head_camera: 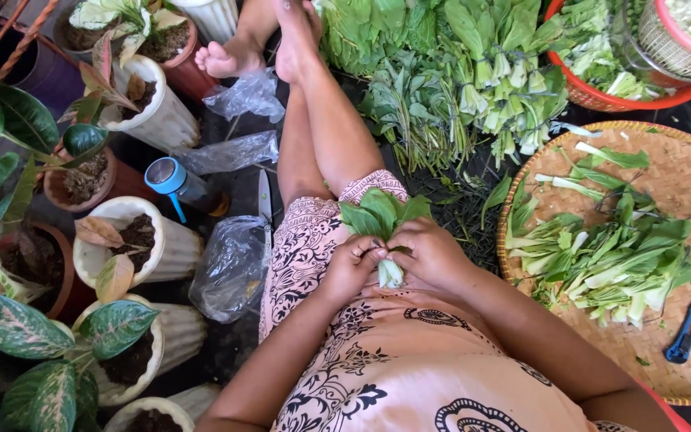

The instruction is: A person sits on the floor and manually sorts through a pile of leafy greens, picking them up and placing them onto a woven tray.

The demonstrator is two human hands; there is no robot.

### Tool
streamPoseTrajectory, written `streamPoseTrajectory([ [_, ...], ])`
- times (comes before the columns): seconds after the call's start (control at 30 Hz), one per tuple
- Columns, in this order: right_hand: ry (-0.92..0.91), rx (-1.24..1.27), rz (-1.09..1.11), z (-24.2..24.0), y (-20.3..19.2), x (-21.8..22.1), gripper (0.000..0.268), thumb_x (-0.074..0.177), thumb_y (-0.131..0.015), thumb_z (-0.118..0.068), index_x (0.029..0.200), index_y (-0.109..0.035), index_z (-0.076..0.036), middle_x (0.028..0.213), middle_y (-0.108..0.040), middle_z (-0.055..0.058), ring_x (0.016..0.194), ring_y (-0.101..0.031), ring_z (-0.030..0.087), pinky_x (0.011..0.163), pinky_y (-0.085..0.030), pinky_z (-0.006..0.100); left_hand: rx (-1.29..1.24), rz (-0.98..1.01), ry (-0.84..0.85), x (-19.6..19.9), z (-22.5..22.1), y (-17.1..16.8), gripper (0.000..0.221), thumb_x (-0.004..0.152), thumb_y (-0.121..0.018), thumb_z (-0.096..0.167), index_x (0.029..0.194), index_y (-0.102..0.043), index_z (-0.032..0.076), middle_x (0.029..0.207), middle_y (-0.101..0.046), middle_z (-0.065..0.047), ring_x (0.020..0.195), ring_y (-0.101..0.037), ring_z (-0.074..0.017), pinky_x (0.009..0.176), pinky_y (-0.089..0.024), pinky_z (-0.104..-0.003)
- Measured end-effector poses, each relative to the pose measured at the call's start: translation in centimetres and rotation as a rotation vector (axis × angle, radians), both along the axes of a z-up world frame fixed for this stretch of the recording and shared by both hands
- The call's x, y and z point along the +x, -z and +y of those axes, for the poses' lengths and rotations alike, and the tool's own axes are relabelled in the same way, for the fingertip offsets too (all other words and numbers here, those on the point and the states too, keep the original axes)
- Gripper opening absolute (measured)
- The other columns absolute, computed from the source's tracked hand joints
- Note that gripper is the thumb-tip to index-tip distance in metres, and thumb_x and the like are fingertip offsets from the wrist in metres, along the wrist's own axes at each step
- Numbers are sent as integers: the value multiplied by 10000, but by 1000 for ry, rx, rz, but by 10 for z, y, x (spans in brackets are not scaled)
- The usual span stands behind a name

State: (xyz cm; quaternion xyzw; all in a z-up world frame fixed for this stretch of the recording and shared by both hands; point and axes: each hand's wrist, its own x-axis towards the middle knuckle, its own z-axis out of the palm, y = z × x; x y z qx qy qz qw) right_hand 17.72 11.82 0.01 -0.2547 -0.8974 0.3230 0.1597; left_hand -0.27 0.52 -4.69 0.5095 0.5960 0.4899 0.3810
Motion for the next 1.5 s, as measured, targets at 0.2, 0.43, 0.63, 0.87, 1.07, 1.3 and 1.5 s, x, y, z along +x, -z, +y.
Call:
streamPoseTrajectory([
  [0.2, 62, 174, 66, -7, -3, 1, 79, 842, -749, -277, 842, -738, -198, 889, -714, -23, 881, -659, 235, 747, -558, 369, -43, -218, -35, 3, 2, 5, 60, 968, -676, 63, 947, -724, 34, 824, -701, -99, 857, -637, -165, 866, -528, -357],
  [0.43, -118, 370, 18, -17, -21, 0, 205, 898, -621, -269, 731, -627, -150, 812, -630, 40, 800, -623, 284, 687, -517, 420, -146, -254, -96, 4, 4, -3, 47, 931, -694, 11, 888, -679, 3, 710, -703, -88, 703, -593, -113, 693, -491, -289],
  [0.63, -72, 201, -5, -9, -11, -4, 114, 839, -651, -186, 777, -622, -95, 779, -611, 103, 785, -654, 350, 679, -538, 461, -181, -202, -61, 2, 2, -1, 28, 936, -682, 31, 948, -700, 13, 718, -728, -111, 686, -620, -127, 644, -493, -283],
  [0.87, -125, 58, 73, -1, 2, -3, 50, 820, -652, -118, 845, -642, -76, 804, -622, 128, 832, -676, 374, 722, -559, 485, -196, -275, 63, -9, 3, -12, 517, 858, -640, -69, 1316, -416, 16, 911, -758, -212, 804, -689, -243, 685, -545, -323],
  [1.07, -152, 180, 112, -4, 20, 0, 112, 930, -546, -96, 947, -648, -53, 895, -634, 126, 921, -667, 320, 790, -578, 415, -355, -535, -91, -10, 7, 0, 387, 876, -639, -66, 1238, -504, -48, 953, -732, -182, 736, -669, -169, 492, -490, -175],
  [1.3, -177, 297, 224, -5, 46, 1, 139, 987, -539, -173, 1020, -635, -78, 958, -604, 111, 988, -640, 334, 778, -581, 431, -431, -636, -67, -18, 12, 7, 417, 846, -688, -89, 1229, -530, -44, 957, -729, -167, 680, -692, -165, 430, -521, -160],
  [1.5, -246, 172, 321, -5, 33, 1, 202, 1022, -481, -199, 974, -635, -78, 939, -595, 120, 919, -622, 367, 742, -573, 479, -376, -595, -46, -11, 14, 1, 449, 813, -709, -110, 1224, -539, -44, 859, -674, -111, 595, -579, -99, 416, -440, -149],
])
